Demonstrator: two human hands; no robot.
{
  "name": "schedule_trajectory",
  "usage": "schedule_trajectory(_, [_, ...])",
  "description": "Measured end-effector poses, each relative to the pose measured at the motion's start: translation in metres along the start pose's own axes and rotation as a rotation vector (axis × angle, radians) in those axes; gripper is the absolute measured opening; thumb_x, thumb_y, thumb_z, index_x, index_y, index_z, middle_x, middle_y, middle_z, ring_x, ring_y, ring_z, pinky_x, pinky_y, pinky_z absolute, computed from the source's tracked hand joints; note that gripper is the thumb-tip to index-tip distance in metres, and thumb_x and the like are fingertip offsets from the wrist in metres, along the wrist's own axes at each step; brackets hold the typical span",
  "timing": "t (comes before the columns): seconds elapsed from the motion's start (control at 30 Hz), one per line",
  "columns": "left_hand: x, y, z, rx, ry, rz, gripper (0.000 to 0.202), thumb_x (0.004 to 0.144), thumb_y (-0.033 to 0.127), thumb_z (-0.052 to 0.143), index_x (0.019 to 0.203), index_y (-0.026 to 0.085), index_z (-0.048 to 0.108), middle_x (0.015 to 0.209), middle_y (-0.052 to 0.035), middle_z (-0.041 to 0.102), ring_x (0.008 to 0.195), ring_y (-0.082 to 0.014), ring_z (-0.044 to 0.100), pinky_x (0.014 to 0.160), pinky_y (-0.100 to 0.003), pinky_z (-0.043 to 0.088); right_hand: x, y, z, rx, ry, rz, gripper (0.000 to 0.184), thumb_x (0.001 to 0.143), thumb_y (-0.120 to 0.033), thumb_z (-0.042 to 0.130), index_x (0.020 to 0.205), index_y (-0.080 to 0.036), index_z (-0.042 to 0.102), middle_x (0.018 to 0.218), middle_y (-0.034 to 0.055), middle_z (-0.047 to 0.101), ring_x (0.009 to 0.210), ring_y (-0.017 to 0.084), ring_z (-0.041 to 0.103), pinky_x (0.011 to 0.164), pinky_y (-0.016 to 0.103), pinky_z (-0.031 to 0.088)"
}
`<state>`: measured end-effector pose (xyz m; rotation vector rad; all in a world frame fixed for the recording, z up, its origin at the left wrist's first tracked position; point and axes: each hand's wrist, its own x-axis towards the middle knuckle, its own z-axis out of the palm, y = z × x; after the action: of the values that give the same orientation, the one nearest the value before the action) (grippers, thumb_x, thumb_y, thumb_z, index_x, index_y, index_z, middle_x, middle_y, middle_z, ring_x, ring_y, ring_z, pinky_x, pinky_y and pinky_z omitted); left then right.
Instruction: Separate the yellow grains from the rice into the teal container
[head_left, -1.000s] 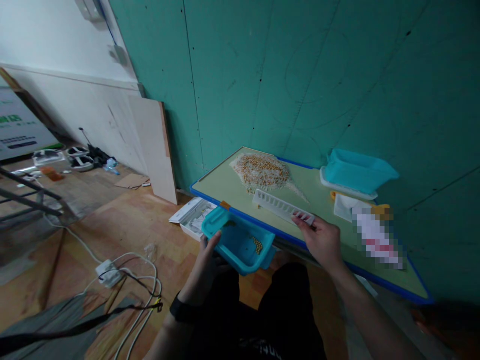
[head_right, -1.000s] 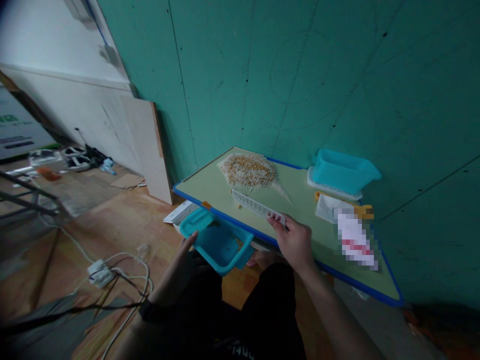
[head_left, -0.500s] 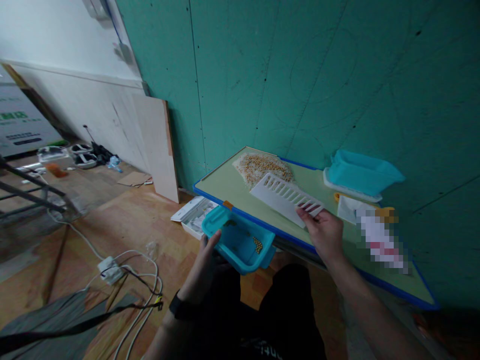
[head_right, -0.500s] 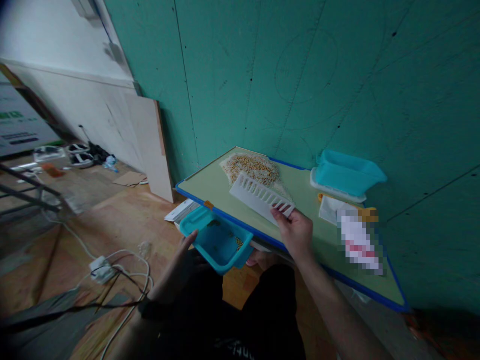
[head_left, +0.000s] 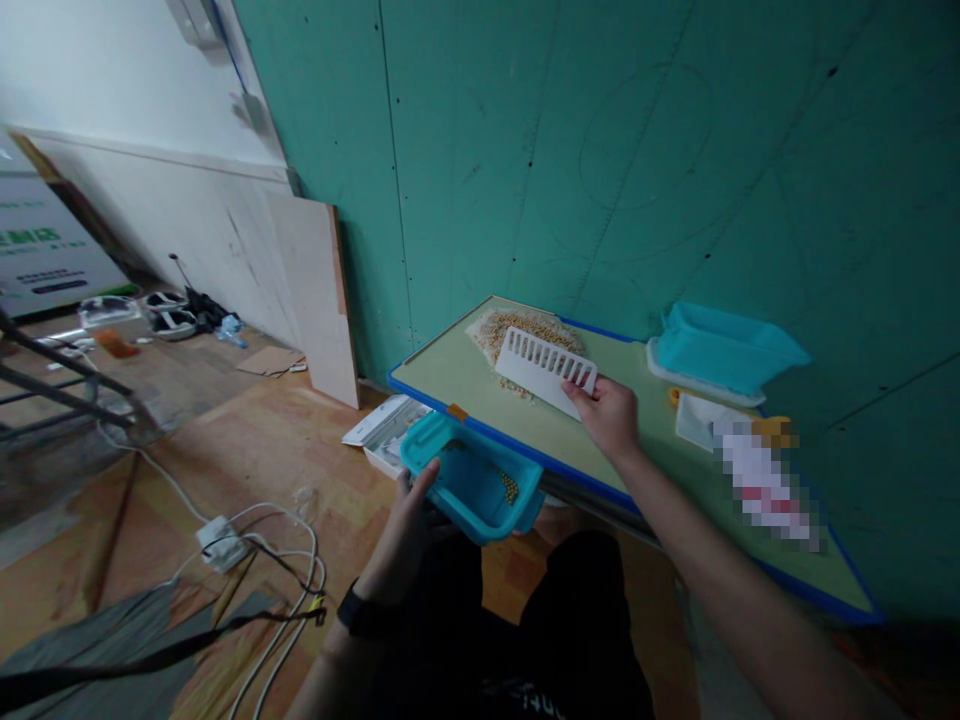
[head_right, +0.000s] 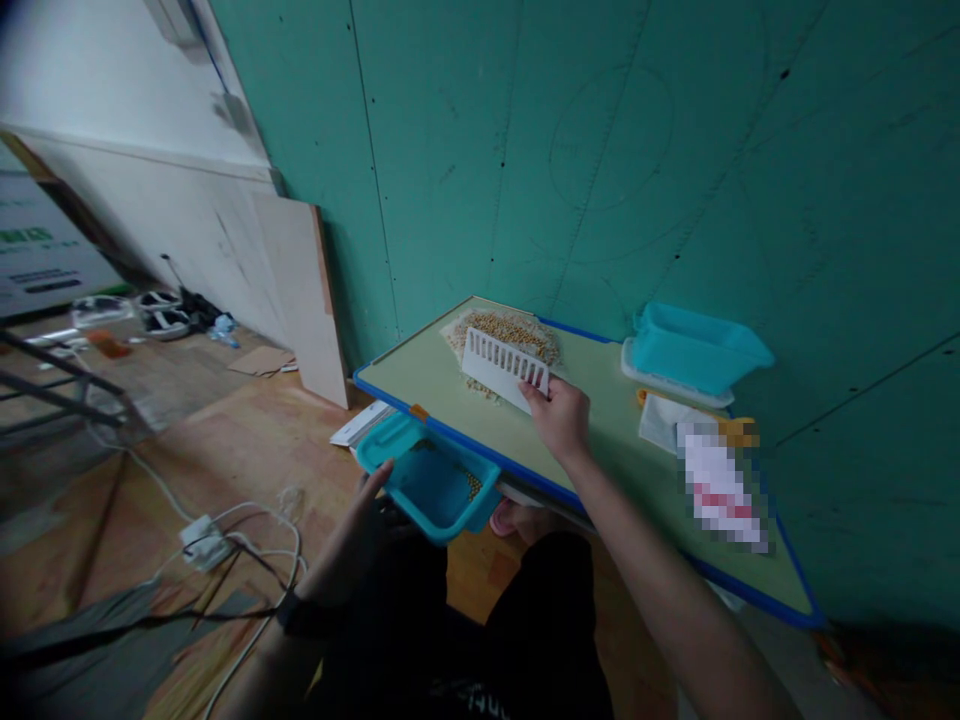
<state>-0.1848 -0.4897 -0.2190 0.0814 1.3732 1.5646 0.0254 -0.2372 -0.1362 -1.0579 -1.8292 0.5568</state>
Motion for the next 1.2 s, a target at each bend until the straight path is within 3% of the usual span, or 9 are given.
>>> schedule_trajectory(0.2, [0.001, 0.000, -0.002, -0.038, 0.013, -0.005, 0.084, 0.099, 0.063, 0.091, 0.167, 0.034, 0.049, 0.155, -0.0183, 0.075, 0.116, -0.0343, 0.088, 0.098, -0.050, 0.074, 0.002, -0.001, 0.012, 0.042, -0.052, -0.020, 0.035, 0.090, -0.059, 0.086, 0.086, -0.024, 0.088, 0.088, 0.0124, 0.091, 0.083, 0.036, 0.087, 0.079, 0.041, 0.065])
schedule_trajectory(0.43, [-0.004, 0.001, 0.000, -0.039, -0.007, 0.009, 0.079, 0.102, 0.062, 0.088, 0.167, 0.037, 0.050, 0.156, -0.0161, 0.076, 0.117, -0.0334, 0.088, 0.096, -0.047, 0.075, 0.008, 0.002, 0.011, 0.035, -0.012, -0.005, 0.028, 0.087, -0.048, 0.087, 0.087, -0.020, 0.089, 0.088, 0.0132, 0.092, 0.084, 0.037, 0.088, 0.076, 0.040, 0.064])
schedule_trajectory(0.6, [-0.003, 0.002, 0.002, -0.029, 0.010, 0.003, 0.072, 0.106, 0.058, 0.084, 0.165, 0.034, 0.050, 0.150, -0.0170, 0.077, 0.113, -0.0326, 0.088, 0.094, -0.046, 0.075, 0.007, 0.000, 0.015, 0.122, -0.075, 0.015, 0.034, 0.084, -0.054, 0.090, 0.088, -0.021, 0.090, 0.087, 0.0126, 0.091, 0.082, 0.037, 0.088, 0.077, 0.042, 0.065])
schedule_trajectory(0.9, [-0.007, 0.003, 0.001, -0.019, -0.003, 0.008, 0.078, 0.105, 0.062, 0.083, 0.170, 0.035, 0.048, 0.160, -0.0182, 0.074, 0.117, -0.0353, 0.087, 0.098, -0.050, 0.074, 0.000, -0.008, 0.015, 0.223, -0.108, 0.037, 0.042, 0.078, -0.061, 0.090, 0.081, -0.019, 0.088, 0.082, 0.0125, 0.089, 0.078, 0.035, 0.085, 0.067, 0.038, 0.062])
schedule_trajectory(1.07, [-0.010, 0.003, 0.001, 0.002, -0.037, 0.033, 0.076, 0.105, 0.062, 0.082, 0.170, 0.038, 0.050, 0.163, -0.0168, 0.072, 0.119, -0.0373, 0.086, 0.098, -0.051, 0.074, -0.008, -0.008, 0.013, 0.223, -0.129, 0.045, 0.044, 0.078, -0.063, 0.092, 0.078, -0.020, 0.087, 0.078, 0.0108, 0.087, 0.078, 0.033, 0.084, 0.068, 0.038, 0.064])
schedule_trajectory(1.2, [-0.010, 0.003, 0.002, 0.014, -0.022, 0.024, 0.079, 0.107, 0.063, 0.080, 0.173, 0.037, 0.045, 0.166, -0.0191, 0.070, 0.119, -0.0372, 0.087, 0.098, -0.050, 0.074, -0.003, -0.008, 0.007, 0.279, -0.107, 0.040, 0.048, 0.077, -0.067, 0.095, 0.085, -0.019, 0.090, 0.085, 0.0109, 0.090, 0.086, 0.036, 0.087, 0.077, 0.041, 0.069])
